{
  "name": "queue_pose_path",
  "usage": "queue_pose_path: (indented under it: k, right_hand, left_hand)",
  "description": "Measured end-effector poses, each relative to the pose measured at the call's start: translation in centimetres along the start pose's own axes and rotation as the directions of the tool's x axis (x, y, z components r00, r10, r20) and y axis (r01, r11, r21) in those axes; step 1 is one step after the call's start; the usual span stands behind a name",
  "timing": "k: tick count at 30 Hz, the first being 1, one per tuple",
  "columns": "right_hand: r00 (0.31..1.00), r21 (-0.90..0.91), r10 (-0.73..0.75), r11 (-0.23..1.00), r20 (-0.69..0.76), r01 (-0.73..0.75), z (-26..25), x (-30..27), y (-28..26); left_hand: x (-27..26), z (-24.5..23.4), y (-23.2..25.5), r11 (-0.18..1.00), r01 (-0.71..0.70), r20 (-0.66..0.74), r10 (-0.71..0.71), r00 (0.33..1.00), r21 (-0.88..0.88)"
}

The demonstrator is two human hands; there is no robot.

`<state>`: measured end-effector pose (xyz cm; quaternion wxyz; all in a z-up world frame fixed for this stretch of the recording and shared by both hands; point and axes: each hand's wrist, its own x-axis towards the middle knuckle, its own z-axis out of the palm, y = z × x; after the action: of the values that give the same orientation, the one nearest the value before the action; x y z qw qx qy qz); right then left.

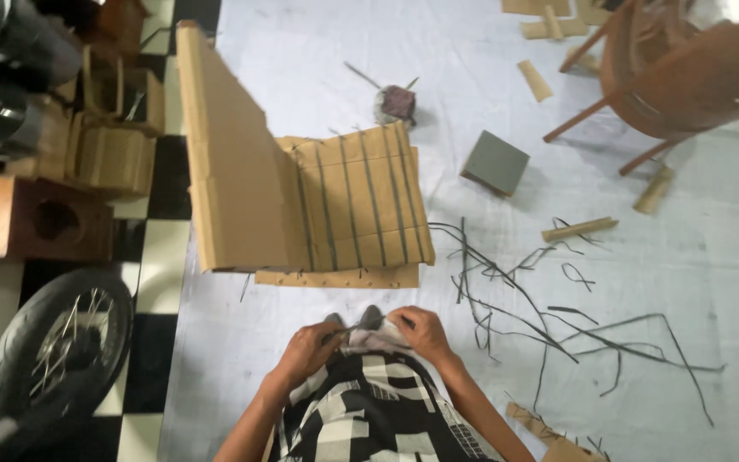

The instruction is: Wrapping furniture components in cardboard and securing them with plastic straps.

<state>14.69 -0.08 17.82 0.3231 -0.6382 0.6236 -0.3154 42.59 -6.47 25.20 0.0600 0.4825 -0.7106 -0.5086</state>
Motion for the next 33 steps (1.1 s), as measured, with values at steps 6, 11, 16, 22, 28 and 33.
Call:
queue_pose_path:
  k: [6, 11, 16, 22, 28, 33]
  right_hand:
    - [0.989, 0.042, 0.095, 0.995, -0.115, -0.091, -3.9, 5.2, -5.3]
    - [0.995, 0.093, -0.007, 0.995, -0.102, 0.017, -5.1, 9.6, -11.7]
    - [0.975, 0.199, -0.179, 0.959, -0.131, 0.203, -2.9, 15.1, -18.2]
    - [0.965, 0.29, -0.032, 0.951, -0.261, 0.11, 3.1, 23.8, -22.0]
    - [0.926, 0.47, 0.115, 0.879, -0.36, 0.074, 6.4, 32.7, -27.3]
    - [0.916, 0.44, 0.144, 0.897, -0.375, 0.04, 8.8, 37.8, -27.2]
  left_hand:
    - [-3.5, -5.6, 4.9, 0.993, 0.119, -0.055, -0.117, 0.992, 0.029]
    - [-8.1, -13.5, 9.7, 0.994, 0.106, -0.018, -0.107, 0.994, -0.036]
    - [-7.3, -19.8, 1.9, 0.979, -0.199, -0.303, 0.204, 0.931, 0.05]
    - [2.8, -27.6, -1.5, 0.927, -0.376, -0.771, 0.238, 0.591, -0.003]
    - [14.8, -30.6, -0.8, 0.751, -0.629, -0.912, 0.092, 0.399, -0.199]
    - [19.7, -31.7, 0.6, 0.709, -0.626, -0.912, -0.06, 0.406, -0.326]
